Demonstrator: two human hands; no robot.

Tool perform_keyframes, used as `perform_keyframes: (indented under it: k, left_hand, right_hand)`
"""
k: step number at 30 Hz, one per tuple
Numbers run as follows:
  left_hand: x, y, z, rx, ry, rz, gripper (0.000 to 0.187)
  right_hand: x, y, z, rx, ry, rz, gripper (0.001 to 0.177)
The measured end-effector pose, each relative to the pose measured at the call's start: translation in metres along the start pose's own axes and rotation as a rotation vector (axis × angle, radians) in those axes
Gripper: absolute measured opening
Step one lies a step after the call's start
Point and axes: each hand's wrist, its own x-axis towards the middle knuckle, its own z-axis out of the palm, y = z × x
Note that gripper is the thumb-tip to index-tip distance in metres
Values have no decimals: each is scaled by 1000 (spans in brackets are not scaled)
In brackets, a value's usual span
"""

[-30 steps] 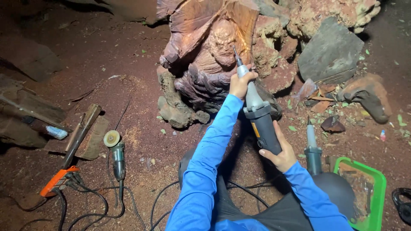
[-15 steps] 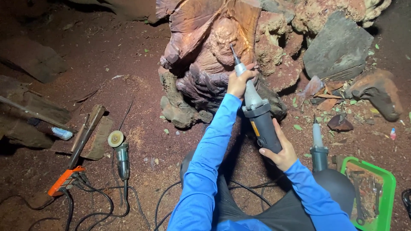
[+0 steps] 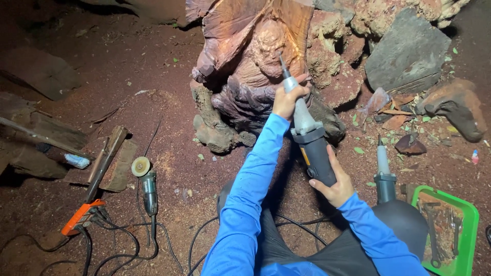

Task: Using a power carving tool to add fine details and shape a large wooden sculpture.

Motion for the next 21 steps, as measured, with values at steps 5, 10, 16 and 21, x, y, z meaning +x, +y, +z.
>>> perform_keyframes:
  k: [5,10,16,21]
  left_hand:
    - [16,-23,-28,-145,15,-55,46]
    - [4,-4,-20,-149,-1,-66,50]
    - [11,-16,-21,-114,-17,-68,51]
    - [11,-20,-23,-112,-20,-61,52]
  right_hand:
    - [8,-17,2,-141,-51,85,114]
    - [7,-12,10,-124,-34,88,113]
    - [5,-4,13,-78,-13,65,113]
    - [6,-7,10,-82,-23,60,113]
